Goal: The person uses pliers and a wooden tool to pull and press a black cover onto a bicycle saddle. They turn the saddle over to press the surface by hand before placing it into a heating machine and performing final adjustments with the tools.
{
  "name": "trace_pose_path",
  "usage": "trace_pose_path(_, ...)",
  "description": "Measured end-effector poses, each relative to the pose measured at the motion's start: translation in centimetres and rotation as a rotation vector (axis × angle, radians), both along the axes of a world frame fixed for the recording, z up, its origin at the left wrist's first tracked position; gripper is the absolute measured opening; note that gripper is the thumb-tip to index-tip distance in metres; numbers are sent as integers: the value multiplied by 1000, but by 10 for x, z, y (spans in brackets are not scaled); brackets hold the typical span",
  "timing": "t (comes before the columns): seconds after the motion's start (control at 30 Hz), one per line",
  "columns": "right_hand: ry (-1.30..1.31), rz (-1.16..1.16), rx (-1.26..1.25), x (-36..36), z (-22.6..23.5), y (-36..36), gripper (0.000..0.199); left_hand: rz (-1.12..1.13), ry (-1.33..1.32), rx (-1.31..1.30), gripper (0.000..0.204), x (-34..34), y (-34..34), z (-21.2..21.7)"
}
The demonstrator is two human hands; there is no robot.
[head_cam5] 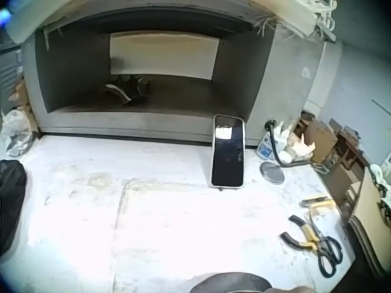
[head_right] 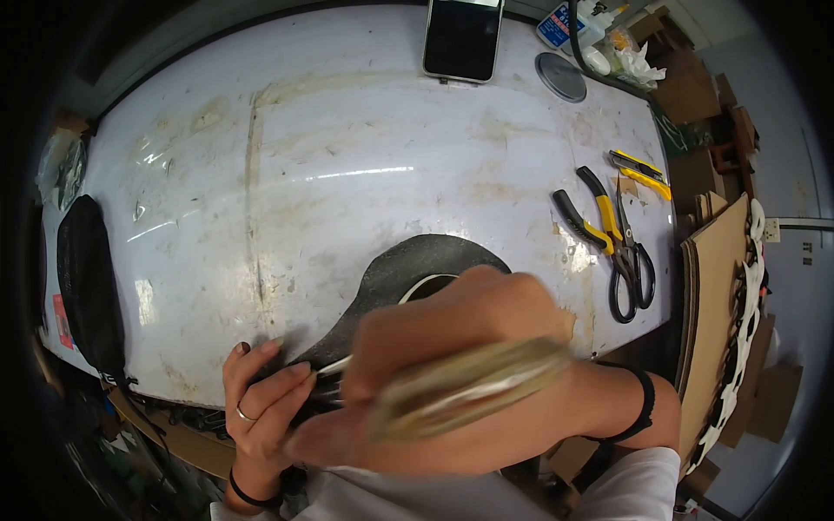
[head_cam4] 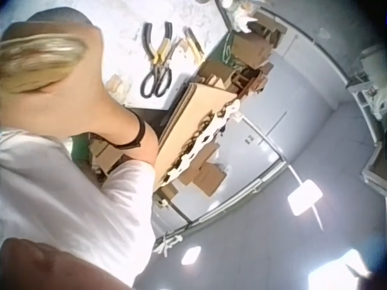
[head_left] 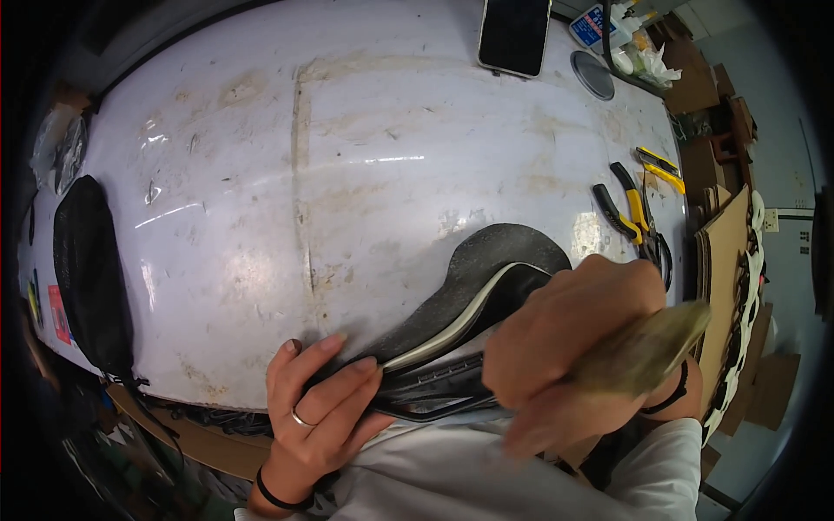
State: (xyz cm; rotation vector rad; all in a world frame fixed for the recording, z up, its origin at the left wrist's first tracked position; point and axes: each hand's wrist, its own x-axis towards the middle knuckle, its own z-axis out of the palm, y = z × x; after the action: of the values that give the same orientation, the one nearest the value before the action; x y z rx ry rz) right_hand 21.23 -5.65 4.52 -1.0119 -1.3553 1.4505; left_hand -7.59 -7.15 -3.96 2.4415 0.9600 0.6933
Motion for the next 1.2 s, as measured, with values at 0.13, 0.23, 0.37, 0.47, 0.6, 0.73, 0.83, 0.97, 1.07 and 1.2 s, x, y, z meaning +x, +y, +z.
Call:
trace_pose_path(0.13,233,-198,-90,16,5,-7,52,0,4,-26,44,2,0,0)
trace_pose_path(0.23,320,-245,-136,15,-2,-7,49,1,14,-28,45,3,-1,0)
trace_pose_path(0.37,356,-184,-117,5,-7,5,31,29,4,-21,44,2,-4,-3)
trace_pose_path(0.47,193,-76,-3,8,0,16,27,107,-61,-108,43,6,-10,-2)
trace_pose_path(0.6,7,54,34,1,0,22,28,28,75,-32,43,-4,-8,-1)
trace_pose_path(0.73,47,131,-131,-1,3,23,24,18,106,-26,44,-7,-8,-3)
trace_pose_path(0.83,55,148,-114,-1,2,22,25,24,87,-23,44,-4,-9,-2)
trace_pose_path(0.97,-8,155,362,-3,-24,24,30,29,87,-53,43,-1,-8,-1)
trace_pose_path(1.07,54,79,44,3,-1,26,27,135,25,-77,43,7,-10,2)
trace_pose_path(1.2,108,-114,104,0,-3,16,30,69,12,-37,44,4,-5,-3)
